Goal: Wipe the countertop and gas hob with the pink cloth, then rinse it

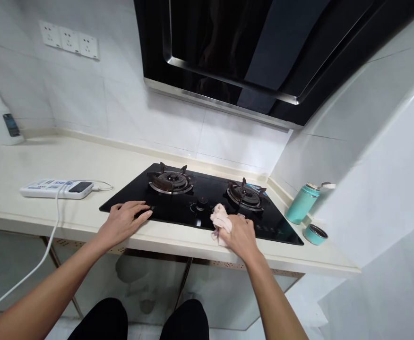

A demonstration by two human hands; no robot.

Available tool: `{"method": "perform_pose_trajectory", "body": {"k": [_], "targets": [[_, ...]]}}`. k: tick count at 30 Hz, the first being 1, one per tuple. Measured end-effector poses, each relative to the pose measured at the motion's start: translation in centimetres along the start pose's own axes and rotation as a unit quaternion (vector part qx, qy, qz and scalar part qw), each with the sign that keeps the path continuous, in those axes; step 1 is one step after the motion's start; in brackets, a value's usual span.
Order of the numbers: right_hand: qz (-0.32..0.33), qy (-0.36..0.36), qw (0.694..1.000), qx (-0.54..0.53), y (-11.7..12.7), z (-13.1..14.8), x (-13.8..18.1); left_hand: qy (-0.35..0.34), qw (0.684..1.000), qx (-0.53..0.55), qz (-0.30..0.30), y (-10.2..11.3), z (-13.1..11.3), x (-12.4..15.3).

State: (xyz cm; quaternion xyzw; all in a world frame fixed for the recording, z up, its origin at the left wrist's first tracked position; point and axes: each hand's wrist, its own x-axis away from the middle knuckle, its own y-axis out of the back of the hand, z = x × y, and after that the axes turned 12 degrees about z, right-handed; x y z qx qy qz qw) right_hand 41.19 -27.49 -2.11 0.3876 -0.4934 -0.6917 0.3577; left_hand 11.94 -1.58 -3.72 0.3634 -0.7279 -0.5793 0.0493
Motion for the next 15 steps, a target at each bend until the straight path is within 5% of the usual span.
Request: {"method": "perform_pose_trajectory", "body": {"k": [5, 10, 15], "targets": [[-0.052, -0.099, 0.992, 0.051, -0.1, -4.0, 4.3, -0.006, 1.0, -0.006, -0.005, -0.1, -0.1, 0.1], [-0.039, -0.175, 0.974, -0.135, 1.2, -6.8, 9.1, -0.013, 0.999, -0.038, -0.021, -0.7, -0.1, 0.1], [-0.18, -0.211, 0.948, -0.156, 4.4, -9.5, 6.6, -0.014, 0.998, -0.044, -0.033, -1.2, 0.1, 0.0]]}}
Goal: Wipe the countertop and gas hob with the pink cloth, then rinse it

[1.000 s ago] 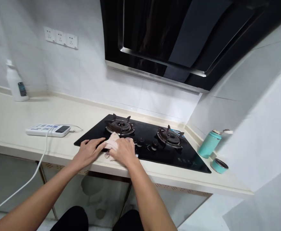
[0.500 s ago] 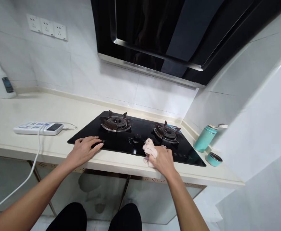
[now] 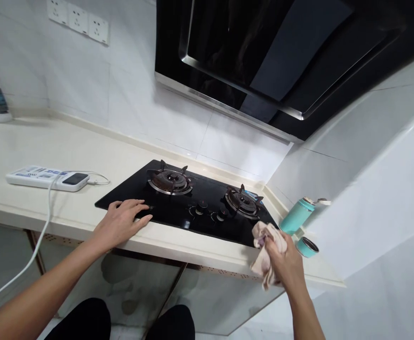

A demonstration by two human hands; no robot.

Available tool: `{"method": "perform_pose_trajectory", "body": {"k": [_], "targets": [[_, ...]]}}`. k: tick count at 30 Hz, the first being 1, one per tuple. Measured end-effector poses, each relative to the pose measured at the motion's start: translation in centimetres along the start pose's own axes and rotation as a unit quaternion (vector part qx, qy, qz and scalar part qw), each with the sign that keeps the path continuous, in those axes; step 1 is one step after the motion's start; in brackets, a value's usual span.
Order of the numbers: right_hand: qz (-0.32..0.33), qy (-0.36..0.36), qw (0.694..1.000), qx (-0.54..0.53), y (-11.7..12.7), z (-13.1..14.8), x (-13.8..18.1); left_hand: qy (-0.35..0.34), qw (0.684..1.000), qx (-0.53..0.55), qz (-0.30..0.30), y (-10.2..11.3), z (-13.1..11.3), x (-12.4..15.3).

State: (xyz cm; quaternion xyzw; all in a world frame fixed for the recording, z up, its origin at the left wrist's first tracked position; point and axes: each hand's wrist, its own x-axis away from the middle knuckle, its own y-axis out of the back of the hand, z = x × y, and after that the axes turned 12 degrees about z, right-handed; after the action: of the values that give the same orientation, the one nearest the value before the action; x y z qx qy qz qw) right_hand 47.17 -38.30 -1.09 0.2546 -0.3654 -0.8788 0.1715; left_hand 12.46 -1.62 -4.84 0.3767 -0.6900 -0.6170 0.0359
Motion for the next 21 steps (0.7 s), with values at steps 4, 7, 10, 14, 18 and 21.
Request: {"method": "perform_pose_trajectory", "body": {"k": [4, 7, 10, 14, 18, 21], "targets": [[0.04, 0.001, 0.991, 0.129, -1.8, -0.8, -5.4, 0.001, 1.0, 0.002, -0.006, -0.1, 0.1, -0.1], [0.07, -0.037, 0.976, 0.205, -4.2, -1.7, -6.8, -0.001, 1.0, 0.006, -0.014, -0.1, 0.0, -0.1], [0.096, -0.023, 0.967, 0.235, -5.7, -1.5, -5.6, -0.003, 1.0, 0.013, -0.026, 0.0, -0.2, -0.1], [0.097, 0.047, 0.958, 0.264, -7.1, 1.7, -1.6, -0.001, 0.998, 0.049, -0.026, 0.4, -0.6, 0.0], [0.09, 0.195, 0.94, 0.265, -10.6, 7.7, 3.1, -0.008, 0.992, 0.115, -0.054, 0.8, -0.7, 0.1], [0.101, 0.288, 0.927, 0.216, -14.2, 13.3, 5.8, -0.032, 0.976, 0.179, -0.121, 1.0, -0.5, 0.6]]}}
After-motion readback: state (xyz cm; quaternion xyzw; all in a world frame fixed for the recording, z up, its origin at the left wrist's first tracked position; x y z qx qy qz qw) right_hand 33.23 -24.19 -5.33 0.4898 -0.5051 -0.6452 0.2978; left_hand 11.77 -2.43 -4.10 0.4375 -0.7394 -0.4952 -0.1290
